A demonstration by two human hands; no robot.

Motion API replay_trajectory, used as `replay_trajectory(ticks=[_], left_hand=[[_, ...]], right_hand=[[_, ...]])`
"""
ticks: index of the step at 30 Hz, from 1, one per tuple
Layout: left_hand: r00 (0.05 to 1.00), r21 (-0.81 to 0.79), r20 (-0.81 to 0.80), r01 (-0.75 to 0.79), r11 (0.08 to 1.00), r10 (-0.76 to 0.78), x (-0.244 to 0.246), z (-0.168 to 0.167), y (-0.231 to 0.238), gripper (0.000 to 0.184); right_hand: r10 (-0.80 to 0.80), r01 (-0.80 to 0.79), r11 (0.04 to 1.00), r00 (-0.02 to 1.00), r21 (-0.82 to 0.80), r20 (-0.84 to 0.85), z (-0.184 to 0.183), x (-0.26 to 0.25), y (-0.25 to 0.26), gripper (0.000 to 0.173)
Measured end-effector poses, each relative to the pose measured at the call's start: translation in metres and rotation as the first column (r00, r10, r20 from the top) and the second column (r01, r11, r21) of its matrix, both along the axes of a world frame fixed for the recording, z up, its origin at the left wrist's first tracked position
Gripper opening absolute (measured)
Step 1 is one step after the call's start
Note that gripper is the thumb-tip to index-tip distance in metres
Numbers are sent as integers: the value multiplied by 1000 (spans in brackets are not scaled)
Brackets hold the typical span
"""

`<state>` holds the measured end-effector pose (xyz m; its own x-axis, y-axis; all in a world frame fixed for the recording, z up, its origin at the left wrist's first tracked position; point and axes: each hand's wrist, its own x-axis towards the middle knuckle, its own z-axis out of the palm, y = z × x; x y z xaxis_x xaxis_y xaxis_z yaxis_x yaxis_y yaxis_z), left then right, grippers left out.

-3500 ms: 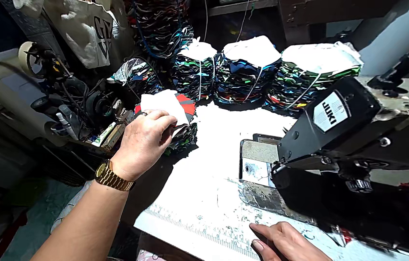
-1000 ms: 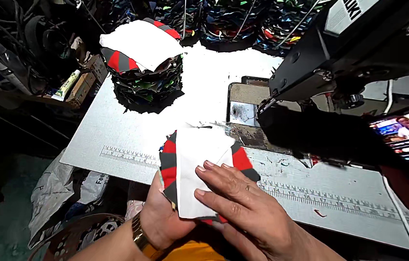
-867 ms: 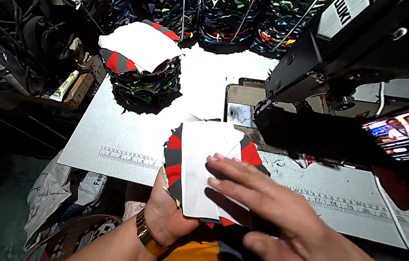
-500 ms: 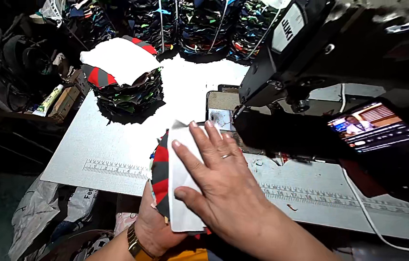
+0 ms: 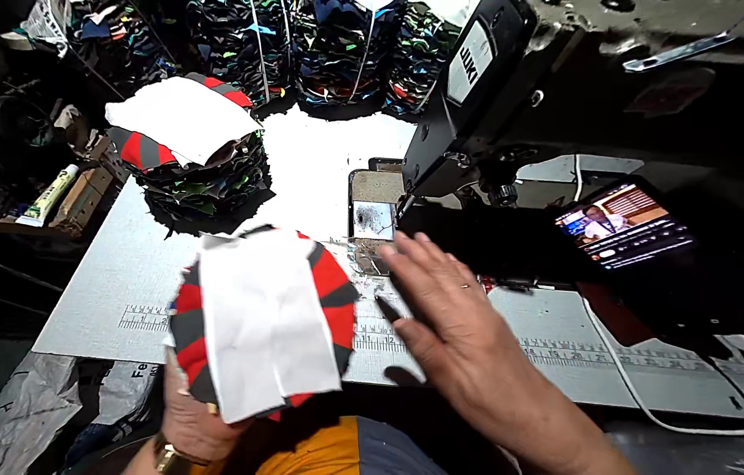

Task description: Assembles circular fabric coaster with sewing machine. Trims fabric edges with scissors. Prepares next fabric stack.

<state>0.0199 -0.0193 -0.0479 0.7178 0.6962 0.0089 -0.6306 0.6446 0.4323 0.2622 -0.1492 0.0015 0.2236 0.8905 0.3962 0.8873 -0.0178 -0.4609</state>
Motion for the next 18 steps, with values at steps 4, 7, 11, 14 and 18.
replay_trajectory(ticks=[4,7,11,14,18], left_hand=[[970,425,-32,-204,882,240,-8,24,46,42],[904,764,-104,-194,615,414,17,57,65,34],[689,835,-267,514,-196,673,98,63,45,60],[579,491,-326,779,-390,747,125,28,35,68],[607,490,-301,760,-427,735,121,25,36,70]], right_hand=[[-235,235,972,972,12,-33,-25,37,-41,57],[-296,298,951,955,82,-35,-41,48,-60,54],[-298,300,948,954,107,-34,-48,48,-66,59],[-291,290,950,957,118,-10,-49,48,-65,59],[-298,298,945,954,132,-24,-50,47,-65,56]])
